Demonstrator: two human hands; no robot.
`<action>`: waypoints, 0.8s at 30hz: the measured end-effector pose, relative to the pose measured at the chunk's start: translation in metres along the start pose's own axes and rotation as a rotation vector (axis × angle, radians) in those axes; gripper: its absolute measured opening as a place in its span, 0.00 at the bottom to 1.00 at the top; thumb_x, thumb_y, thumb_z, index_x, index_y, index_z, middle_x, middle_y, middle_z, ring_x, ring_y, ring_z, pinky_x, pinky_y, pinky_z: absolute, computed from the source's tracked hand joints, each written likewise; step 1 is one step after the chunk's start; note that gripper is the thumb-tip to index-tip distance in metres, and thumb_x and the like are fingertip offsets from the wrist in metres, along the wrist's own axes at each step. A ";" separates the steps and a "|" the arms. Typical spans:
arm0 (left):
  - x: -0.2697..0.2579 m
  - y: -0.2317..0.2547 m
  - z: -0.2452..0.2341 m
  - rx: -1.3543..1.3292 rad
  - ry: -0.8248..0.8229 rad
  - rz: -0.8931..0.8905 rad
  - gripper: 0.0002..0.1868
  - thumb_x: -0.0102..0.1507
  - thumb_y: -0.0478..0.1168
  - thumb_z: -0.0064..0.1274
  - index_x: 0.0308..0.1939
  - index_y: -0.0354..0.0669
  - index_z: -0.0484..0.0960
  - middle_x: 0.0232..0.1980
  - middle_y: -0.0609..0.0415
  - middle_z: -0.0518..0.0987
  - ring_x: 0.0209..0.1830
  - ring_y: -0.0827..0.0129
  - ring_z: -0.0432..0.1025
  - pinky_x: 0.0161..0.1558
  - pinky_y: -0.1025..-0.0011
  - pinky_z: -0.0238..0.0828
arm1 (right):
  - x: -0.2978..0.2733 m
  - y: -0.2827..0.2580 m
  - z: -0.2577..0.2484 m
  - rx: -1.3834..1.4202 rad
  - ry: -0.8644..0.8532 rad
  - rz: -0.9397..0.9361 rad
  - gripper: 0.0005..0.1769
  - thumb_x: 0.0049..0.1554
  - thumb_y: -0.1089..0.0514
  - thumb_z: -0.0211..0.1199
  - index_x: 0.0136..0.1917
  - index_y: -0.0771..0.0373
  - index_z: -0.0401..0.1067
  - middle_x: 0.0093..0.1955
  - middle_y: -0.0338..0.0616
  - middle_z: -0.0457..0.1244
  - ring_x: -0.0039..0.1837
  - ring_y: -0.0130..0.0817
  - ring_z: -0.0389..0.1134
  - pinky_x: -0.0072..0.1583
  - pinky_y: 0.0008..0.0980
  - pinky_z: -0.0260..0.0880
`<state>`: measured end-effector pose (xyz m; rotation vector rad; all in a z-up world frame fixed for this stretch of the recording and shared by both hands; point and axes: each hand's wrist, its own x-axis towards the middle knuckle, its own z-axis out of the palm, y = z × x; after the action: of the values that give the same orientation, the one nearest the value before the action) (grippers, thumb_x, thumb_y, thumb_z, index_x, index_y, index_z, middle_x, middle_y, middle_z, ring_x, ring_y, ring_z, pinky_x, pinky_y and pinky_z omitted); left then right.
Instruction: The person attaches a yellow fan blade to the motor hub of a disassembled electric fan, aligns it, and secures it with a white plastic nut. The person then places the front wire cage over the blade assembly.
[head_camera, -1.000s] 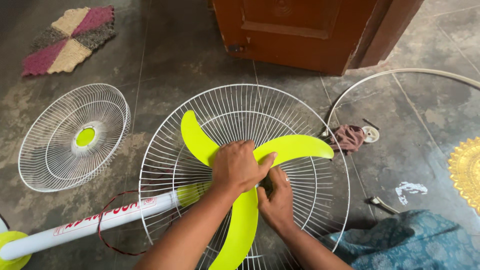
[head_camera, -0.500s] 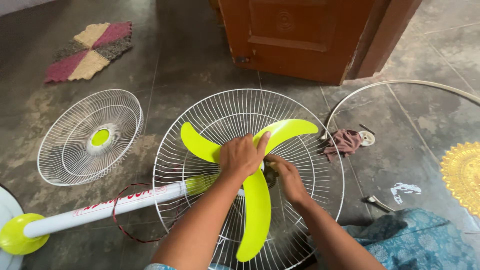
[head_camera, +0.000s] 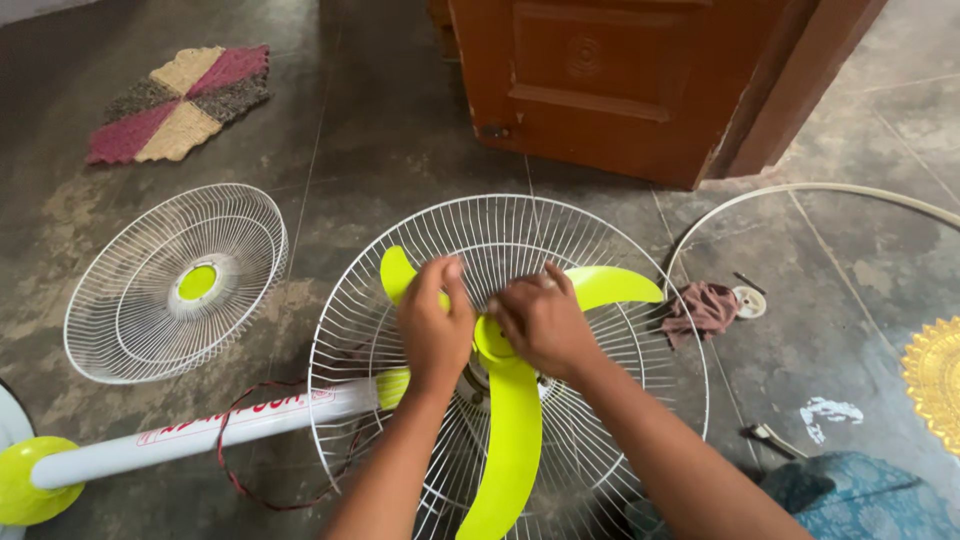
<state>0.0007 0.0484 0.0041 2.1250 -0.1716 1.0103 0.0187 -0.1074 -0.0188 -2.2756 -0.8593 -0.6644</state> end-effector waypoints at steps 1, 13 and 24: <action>-0.003 -0.002 -0.010 0.067 0.031 0.076 0.09 0.72 0.39 0.45 0.46 0.39 0.80 0.45 0.47 0.83 0.46 0.53 0.79 0.49 0.58 0.74 | 0.000 0.001 0.004 0.007 -0.028 0.055 0.09 0.58 0.55 0.62 0.45 0.61 0.78 0.44 0.46 0.70 0.54 0.46 0.68 0.64 0.59 0.58; -0.056 -0.059 -0.020 0.518 -0.412 -0.201 0.19 0.63 0.43 0.49 0.54 0.35 0.75 0.59 0.41 0.73 0.65 0.50 0.65 0.64 0.53 0.62 | -0.013 -0.003 -0.001 -0.016 -0.165 0.256 0.14 0.60 0.47 0.61 0.47 0.56 0.82 0.44 0.38 0.73 0.47 0.40 0.70 0.55 0.49 0.61; -0.079 -0.076 -0.016 0.635 -0.581 0.057 0.33 0.72 0.53 0.21 0.76 0.37 0.56 0.80 0.39 0.52 0.83 0.48 0.39 0.77 0.45 0.24 | 0.016 -0.016 -0.054 0.020 -0.545 -0.414 0.60 0.31 0.65 0.58 0.80 0.52 0.59 0.75 0.59 0.58 0.66 0.58 0.65 0.65 0.56 0.66</action>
<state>-0.0309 0.0978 -0.0897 2.9764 -0.2109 0.4739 0.0054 -0.1284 0.0337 -2.3100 -1.6134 -0.1874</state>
